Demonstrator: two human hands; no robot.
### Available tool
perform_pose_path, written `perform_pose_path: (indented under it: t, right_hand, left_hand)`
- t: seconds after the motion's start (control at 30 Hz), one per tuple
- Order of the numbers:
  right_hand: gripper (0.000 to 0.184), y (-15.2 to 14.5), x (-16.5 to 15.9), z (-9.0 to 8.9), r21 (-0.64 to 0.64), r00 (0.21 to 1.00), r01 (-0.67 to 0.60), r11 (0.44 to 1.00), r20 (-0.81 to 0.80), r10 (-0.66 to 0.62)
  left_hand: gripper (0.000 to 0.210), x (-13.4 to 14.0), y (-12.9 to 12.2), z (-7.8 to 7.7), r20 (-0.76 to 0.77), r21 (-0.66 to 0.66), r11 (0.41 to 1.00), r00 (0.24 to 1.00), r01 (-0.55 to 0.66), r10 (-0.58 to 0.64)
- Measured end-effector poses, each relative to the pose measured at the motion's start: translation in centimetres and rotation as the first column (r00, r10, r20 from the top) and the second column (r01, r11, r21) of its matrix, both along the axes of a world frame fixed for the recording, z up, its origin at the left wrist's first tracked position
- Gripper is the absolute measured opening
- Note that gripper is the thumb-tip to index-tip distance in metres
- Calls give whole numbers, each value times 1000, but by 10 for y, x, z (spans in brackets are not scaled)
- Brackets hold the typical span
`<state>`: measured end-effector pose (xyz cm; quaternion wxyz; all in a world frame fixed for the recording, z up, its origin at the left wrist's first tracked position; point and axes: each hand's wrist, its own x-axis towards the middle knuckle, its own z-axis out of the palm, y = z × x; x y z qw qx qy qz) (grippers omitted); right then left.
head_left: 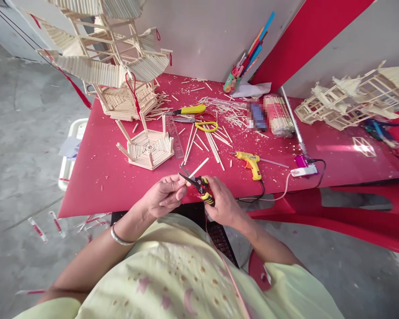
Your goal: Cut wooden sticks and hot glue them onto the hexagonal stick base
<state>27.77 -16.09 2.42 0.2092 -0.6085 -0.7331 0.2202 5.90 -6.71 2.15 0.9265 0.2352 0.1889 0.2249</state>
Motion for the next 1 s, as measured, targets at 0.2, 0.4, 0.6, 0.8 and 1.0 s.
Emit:
perform_pose_path:
  t: [0.2, 0.4, 0.6, 0.8, 1.0]
  right_hand:
    - [94, -7, 7, 11, -186, 996, -5, 983, -86, -11]
    - [81, -12, 4, 19, -203, 978, 63, 977, -184, -101]
    - [47, -15, -6, 22, -311, 941, -5, 950, -322, -101]
    - [71, -19, -8, 18, -272, 958, -2, 962, -278, -77]
    - [86, -25, -14, 17, -231, 990, 129, 964, -17, -136]
  left_hand:
    - [24, -1, -1, 7, -108, 136, 980, 981, -145, 160]
    - [34, -3, -4, 6, -230, 282, 938, 935, -202, 270]
    - [39, 1, -9, 0, -225, 364, 903, 919, -229, 323]
    - [38, 4, -8, 0, -255, 375, 893, 899, -247, 356]
    - [35, 3, -8, -2, -264, 463, 846, 869, -266, 418]
